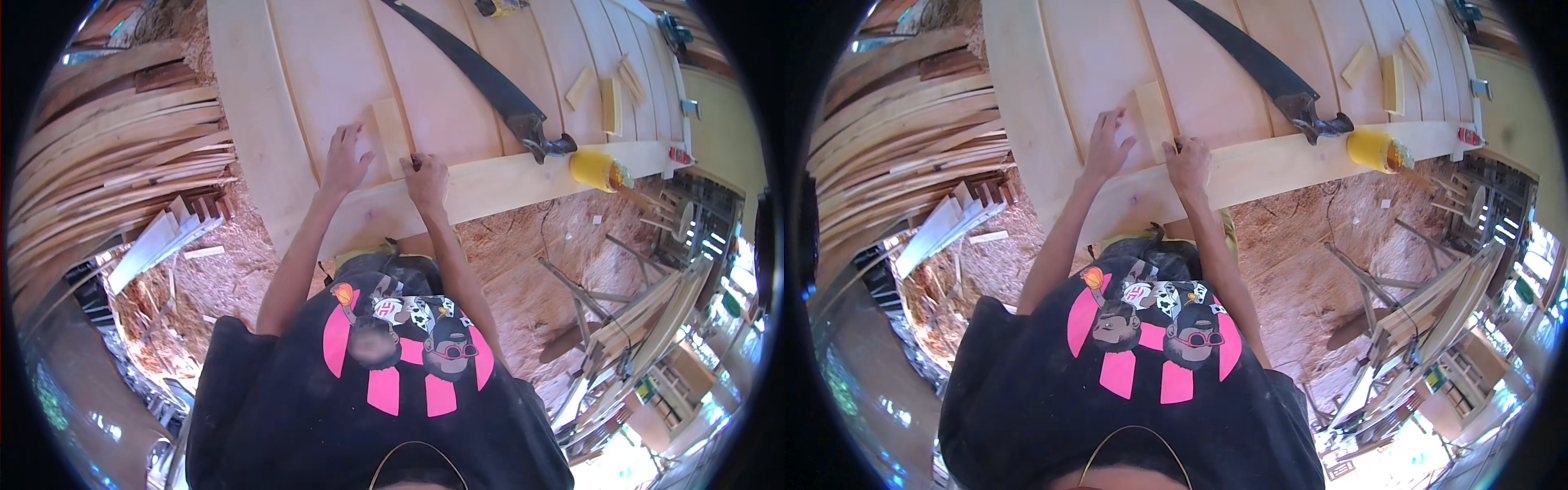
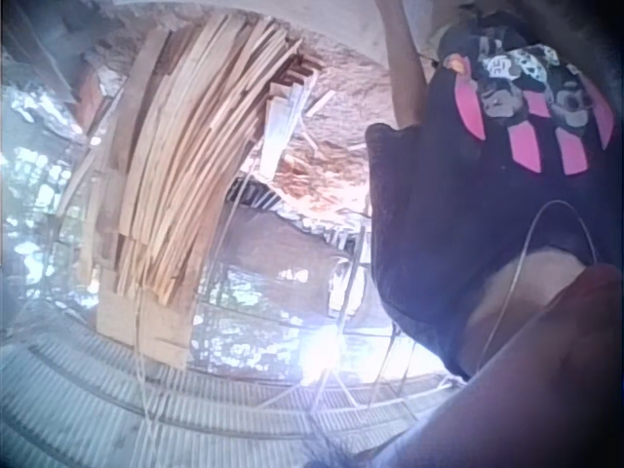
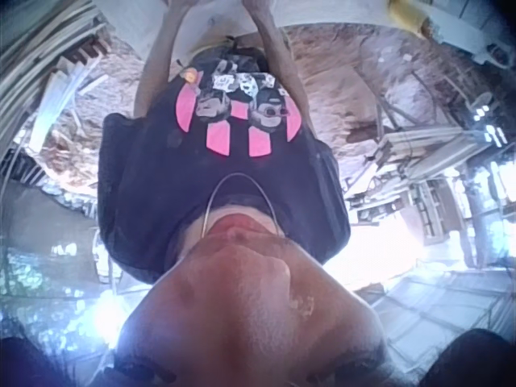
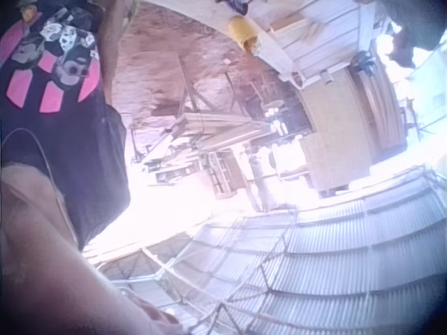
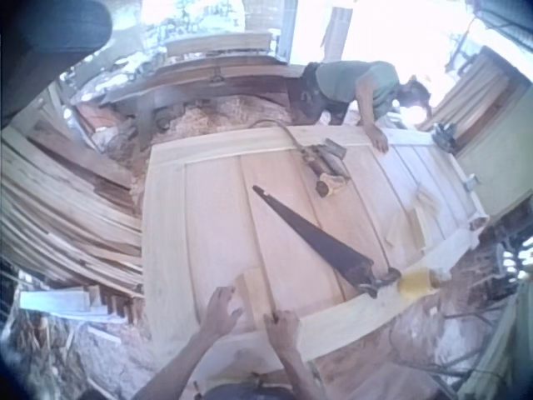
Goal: Assembling a wooden door panel using glue and a pneumatic nailer.
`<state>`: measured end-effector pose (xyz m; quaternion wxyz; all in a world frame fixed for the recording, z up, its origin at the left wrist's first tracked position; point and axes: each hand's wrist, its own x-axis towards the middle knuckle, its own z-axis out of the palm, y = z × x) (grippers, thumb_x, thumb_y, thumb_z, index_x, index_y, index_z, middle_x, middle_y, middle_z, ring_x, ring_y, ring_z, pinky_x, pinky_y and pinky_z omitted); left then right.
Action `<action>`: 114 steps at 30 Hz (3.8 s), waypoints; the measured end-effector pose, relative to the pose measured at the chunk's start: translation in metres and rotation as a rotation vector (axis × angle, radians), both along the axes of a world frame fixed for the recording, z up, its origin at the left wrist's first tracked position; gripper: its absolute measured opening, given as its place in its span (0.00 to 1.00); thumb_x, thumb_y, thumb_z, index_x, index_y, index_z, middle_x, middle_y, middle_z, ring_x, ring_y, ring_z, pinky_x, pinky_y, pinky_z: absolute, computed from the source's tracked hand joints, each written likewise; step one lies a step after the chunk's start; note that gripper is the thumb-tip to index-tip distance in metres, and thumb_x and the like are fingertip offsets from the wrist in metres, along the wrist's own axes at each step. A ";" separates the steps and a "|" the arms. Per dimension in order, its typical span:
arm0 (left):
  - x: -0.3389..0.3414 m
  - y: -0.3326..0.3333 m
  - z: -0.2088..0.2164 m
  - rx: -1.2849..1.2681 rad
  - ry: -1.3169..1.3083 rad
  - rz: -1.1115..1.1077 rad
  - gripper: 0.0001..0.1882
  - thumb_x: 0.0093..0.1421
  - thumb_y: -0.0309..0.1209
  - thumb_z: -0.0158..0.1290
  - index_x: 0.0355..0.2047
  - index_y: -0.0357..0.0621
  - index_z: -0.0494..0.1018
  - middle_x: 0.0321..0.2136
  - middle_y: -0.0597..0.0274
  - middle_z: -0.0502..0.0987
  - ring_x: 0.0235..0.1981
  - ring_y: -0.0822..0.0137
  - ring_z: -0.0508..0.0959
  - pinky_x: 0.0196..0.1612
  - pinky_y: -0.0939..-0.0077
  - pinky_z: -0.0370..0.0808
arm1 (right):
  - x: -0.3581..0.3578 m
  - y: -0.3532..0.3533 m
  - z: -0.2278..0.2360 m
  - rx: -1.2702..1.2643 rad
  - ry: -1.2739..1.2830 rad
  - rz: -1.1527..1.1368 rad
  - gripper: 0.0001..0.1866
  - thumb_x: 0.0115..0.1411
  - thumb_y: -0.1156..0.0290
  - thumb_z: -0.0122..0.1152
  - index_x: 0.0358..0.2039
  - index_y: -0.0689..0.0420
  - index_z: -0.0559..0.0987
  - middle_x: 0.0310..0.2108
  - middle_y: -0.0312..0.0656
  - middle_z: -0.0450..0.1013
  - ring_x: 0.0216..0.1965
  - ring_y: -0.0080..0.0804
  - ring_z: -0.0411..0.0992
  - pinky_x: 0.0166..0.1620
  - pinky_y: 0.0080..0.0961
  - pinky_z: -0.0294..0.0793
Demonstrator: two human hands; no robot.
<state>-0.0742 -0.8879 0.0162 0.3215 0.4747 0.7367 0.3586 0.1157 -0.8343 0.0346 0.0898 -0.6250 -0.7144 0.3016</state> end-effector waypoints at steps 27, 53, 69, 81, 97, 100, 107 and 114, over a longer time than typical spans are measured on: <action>-0.020 0.098 0.012 -0.182 0.504 -0.302 0.24 0.56 0.34 0.64 0.54 0.49 0.74 0.55 0.58 0.71 0.59 0.53 0.70 0.58 0.46 0.75 | 0.007 -0.006 0.023 -0.069 -0.207 0.025 0.15 0.58 0.56 0.71 0.39 0.53 0.89 0.44 0.42 0.81 0.58 0.46 0.69 0.63 0.60 0.62; 0.015 0.097 0.037 -0.385 0.546 -0.298 0.50 0.50 0.38 0.71 0.71 0.54 0.57 0.63 0.54 0.64 0.67 0.52 0.64 0.64 0.38 0.66 | 0.134 0.035 0.006 0.095 0.161 0.108 0.18 0.57 0.68 0.68 0.49 0.56 0.81 0.47 0.48 0.76 0.52 0.49 0.70 0.56 0.46 0.72; 0.145 0.013 0.038 -0.368 0.327 0.632 0.36 0.54 0.32 0.68 0.62 0.54 0.65 0.58 0.53 0.66 0.62 0.48 0.66 0.61 0.43 0.64 | 0.147 0.098 0.005 -0.053 0.102 0.573 0.13 0.57 0.68 0.66 0.43 0.54 0.82 0.43 0.46 0.77 0.48 0.50 0.74 0.50 0.46 0.77; 0.177 -0.018 0.043 -0.472 0.350 0.719 0.34 0.54 0.33 0.67 0.61 0.56 0.67 0.59 0.54 0.65 0.62 0.45 0.64 0.60 0.39 0.65 | 0.067 0.113 0.013 0.025 0.191 0.849 0.17 0.59 0.69 0.61 0.50 0.53 0.80 0.46 0.50 0.75 0.50 0.54 0.73 0.51 0.49 0.77; 0.176 -0.042 0.023 -0.335 0.389 0.654 0.38 0.51 0.29 0.68 0.62 0.52 0.66 0.60 0.50 0.64 0.63 0.44 0.64 0.62 0.40 0.64 | 0.117 0.124 0.065 -0.064 0.180 0.702 0.25 0.56 0.67 0.69 0.55 0.54 0.80 0.56 0.52 0.73 0.56 0.54 0.71 0.59 0.46 0.73; 0.172 -0.019 0.033 -0.287 0.358 0.626 0.38 0.51 0.30 0.68 0.62 0.52 0.66 0.60 0.50 0.64 0.64 0.42 0.63 0.61 0.40 0.64 | 0.113 0.119 0.102 -0.136 0.219 0.718 0.27 0.57 0.66 0.69 0.58 0.53 0.78 0.60 0.49 0.70 0.59 0.52 0.70 0.60 0.46 0.73; 0.150 -0.021 0.008 -0.172 0.380 0.605 0.40 0.51 0.30 0.68 0.64 0.53 0.64 0.60 0.47 0.63 0.63 0.41 0.62 0.59 0.37 0.65 | 0.088 0.086 0.060 -0.280 0.188 0.987 0.28 0.59 0.63 0.66 0.61 0.53 0.76 0.64 0.51 0.69 0.58 0.58 0.72 0.60 0.48 0.73; 0.156 -0.039 0.014 -0.363 0.325 0.660 0.42 0.51 0.31 0.69 0.65 0.52 0.62 0.61 0.46 0.62 0.65 0.40 0.61 0.63 0.37 0.63 | 0.119 0.138 0.036 -0.252 0.005 0.619 0.23 0.60 0.63 0.65 0.56 0.55 0.77 0.59 0.55 0.71 0.57 0.57 0.73 0.59 0.48 0.74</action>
